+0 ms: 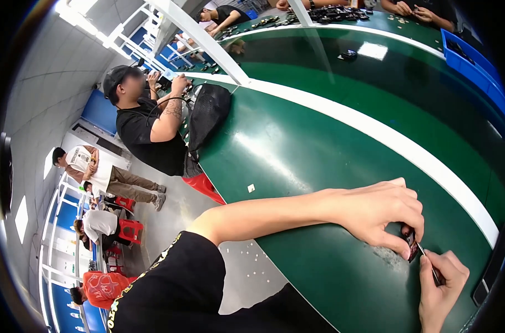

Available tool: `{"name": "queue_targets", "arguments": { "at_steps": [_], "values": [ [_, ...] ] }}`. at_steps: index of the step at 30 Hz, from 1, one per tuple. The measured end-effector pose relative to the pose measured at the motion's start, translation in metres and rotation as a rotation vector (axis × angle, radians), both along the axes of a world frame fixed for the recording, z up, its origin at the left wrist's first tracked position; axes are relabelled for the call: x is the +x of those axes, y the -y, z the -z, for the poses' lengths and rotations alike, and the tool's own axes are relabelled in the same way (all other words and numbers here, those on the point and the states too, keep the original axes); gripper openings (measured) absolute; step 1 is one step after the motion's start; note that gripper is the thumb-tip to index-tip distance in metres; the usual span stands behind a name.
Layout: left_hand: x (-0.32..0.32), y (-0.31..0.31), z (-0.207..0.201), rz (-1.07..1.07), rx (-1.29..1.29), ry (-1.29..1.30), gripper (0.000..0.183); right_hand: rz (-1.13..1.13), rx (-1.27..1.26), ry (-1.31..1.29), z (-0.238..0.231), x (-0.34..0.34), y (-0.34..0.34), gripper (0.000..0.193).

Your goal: Using tweezers to arrange and fix small components and wiring on an electronic module.

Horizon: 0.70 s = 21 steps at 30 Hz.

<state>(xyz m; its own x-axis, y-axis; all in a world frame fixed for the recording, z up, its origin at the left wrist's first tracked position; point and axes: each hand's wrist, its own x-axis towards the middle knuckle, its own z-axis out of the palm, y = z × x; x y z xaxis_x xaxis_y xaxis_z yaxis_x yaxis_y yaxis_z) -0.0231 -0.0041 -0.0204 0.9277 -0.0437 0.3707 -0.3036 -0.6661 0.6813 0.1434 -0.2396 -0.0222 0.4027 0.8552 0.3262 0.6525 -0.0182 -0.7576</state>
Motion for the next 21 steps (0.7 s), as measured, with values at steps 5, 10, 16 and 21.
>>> {"name": "queue_targets", "arguments": {
  "at_steps": [5, 10, 16, 21],
  "values": [
    [-0.003, -0.001, -0.002, -0.016, -0.008, -0.007, 0.031, 0.037, -0.018, -0.032, 0.008, 0.002, -0.001, 0.007],
    [0.009, 0.005, -0.003, 0.014, -0.037, -0.005, 0.032, 0.039, -0.022, -0.034, -0.003, 0.003, 0.006, 0.005],
    [0.001, -0.001, -0.010, 0.001, 0.045, -0.040, 0.030, -0.007, 0.030, 0.033, -0.019, -0.006, -0.006, 0.009],
    [-0.004, -0.006, -0.012, -0.026, 0.058, -0.120, 0.031, -0.052, 0.071, 0.002, -0.013, -0.006, -0.014, 0.011]
  ]
}}
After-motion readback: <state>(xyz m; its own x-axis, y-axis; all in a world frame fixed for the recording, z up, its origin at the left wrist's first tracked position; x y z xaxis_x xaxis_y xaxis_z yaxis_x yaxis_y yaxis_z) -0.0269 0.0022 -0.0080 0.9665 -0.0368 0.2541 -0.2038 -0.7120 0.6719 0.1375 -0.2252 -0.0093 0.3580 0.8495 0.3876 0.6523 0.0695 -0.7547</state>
